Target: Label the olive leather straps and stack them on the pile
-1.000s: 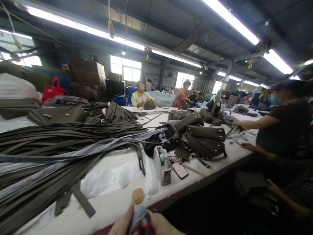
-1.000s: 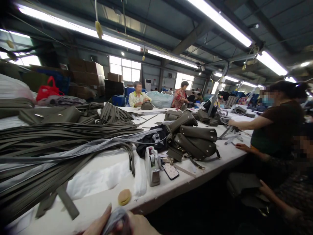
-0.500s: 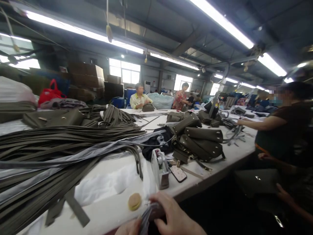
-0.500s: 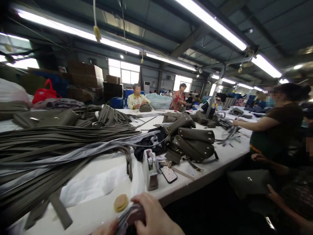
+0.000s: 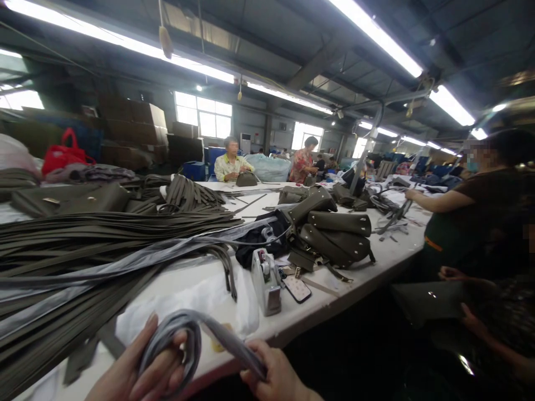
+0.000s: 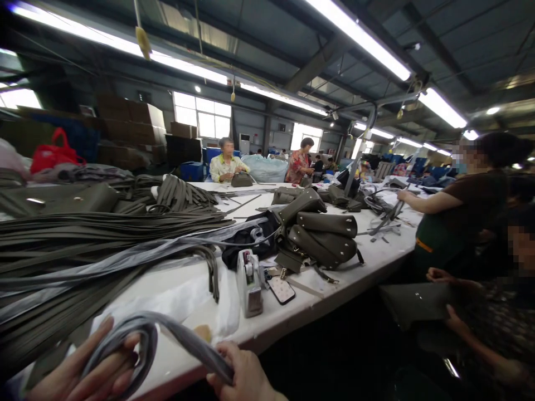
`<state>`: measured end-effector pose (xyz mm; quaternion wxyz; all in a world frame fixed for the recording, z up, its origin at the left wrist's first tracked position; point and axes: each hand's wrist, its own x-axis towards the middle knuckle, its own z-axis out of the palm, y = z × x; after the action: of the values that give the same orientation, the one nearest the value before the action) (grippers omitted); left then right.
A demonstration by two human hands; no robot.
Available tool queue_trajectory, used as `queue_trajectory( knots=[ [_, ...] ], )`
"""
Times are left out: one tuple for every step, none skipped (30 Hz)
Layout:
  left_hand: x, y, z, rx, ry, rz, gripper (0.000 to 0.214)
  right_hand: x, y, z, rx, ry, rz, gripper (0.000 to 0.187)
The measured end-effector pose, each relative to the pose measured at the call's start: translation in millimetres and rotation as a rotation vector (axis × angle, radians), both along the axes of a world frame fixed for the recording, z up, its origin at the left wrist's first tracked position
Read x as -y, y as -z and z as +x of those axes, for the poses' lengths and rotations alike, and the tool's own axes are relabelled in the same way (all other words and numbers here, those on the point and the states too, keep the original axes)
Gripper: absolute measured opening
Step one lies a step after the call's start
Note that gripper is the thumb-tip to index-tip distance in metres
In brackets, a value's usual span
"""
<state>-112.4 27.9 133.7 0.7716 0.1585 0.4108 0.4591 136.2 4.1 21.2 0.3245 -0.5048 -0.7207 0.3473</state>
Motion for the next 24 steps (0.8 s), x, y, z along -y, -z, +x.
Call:
queue_trajectory(
  knots=[
    [0,-11.0,-3,0.035,-0.051,0.008,0.048,4,-2.7,-1,-0.011,-0.019,-0.013,0.036],
    [0,-20.2,-4,0.071,-0.074,0.039,0.047,9,-6.2,-3,-0.025,-0.048,-0.050,0.035],
    [0,-26.8,-3,0.110,-0.108,0.101,0.045,14,-10.3,-5,-0.039,-0.088,-0.112,0.036],
    [-3,-29.8,-1,0.152,-0.144,0.192,0.044,19,-15.0,-9,-0.053,-0.141,-0.193,0.040],
    [-6,-28.4,3,0.176,-0.178,0.276,0.045,25,-19.9,-12,-0.072,-0.207,-0.274,0.044],
    [-11,-22.6,8,0.161,-0.225,0.360,0.045,30,-25.1,-16,-0.097,-0.291,-0.340,0.048],
    [-15,-12.5,14,0.101,-0.287,0.444,0.043,35,-30.2,-18,-0.128,-0.378,-0.386,0.052],
    [-18,1.0,20,-0.016,-0.335,0.536,0.042,39,-35.0,-20,-0.169,-0.444,-0.414,0.054],
    [-19,16.6,27,-0.202,-0.370,0.633,0.040,41,-39.1,-20,-0.217,-0.477,-0.423,0.056],
    [-17,32.8,34,-0.444,-0.329,0.725,0.040,42,-42.4,-18,-0.272,-0.464,-0.414,0.057],
    [-13,48.1,40,-0.677,-0.228,0.818,0.038,40,-44.8,-15,-0.324,-0.405,-0.399,0.059],
    [-6,61.3,45,-0.868,-0.106,0.914,0.038,36,-46.3,-9,-0.359,-0.318,-0.385,0.060],
    [1,71.4,49,-1.018,0.032,1.002,0.038,30,-47.3,-3,-0.367,-0.228,-0.371,0.060],
    [9,78.1,52,-1.118,0.165,1.067,0.038,22,-47.9,4,-0.340,-0.165,-0.353,0.059],
    [15,81.4,52,-1.168,0.274,1.103,0.039,13,-48.5,11,-0.275,-0.138,-0.327,0.056],
    [19,81.7,52,-1.172,0.362,1.096,0.043,4,-49.1,18,-0.186,-0.137,-0.288,0.052],
    [21,79.7,51,-1.133,0.424,1.040,0.049,-5,-49.6,23,-0.087,-0.151,-0.236,0.047],
    [21,76.2,49,-1.053,0.462,0.949,0.056,-13,-49.7,27,0.008,-0.160,-0.170,0.043],
    [20,72.1,47,-0.940,0.484,0.843,0.062,-19,-49.1,30,0.092,-0.156,-0.101,0.040],
    [17,68.1,45,-0.814,0.492,0.743,0.067,-24,-47.5,31,0.162,-0.139,-0.041,0.039],
    [15,64.6,43,-0.692,0.490,0.662,0.070,-28,-44.8,31,0.218,-0.112,0.003,0.039],
    [11,61.9,42,-0.585,0.479,0.600,0.072,-30,-41.1,31,0.262,-0.083,0.028,0.041],
    [9,60.0,40,-0.495,0.459,0.555,0.073,-31,-36.5,29,0.292,-0.061,0.029,0.043],
    [6,58.8,37,-0.417,0.437,0.512,0.073,-30,-31.3,28,0.300,-0.049,-0.002,0.046]
  ],
)
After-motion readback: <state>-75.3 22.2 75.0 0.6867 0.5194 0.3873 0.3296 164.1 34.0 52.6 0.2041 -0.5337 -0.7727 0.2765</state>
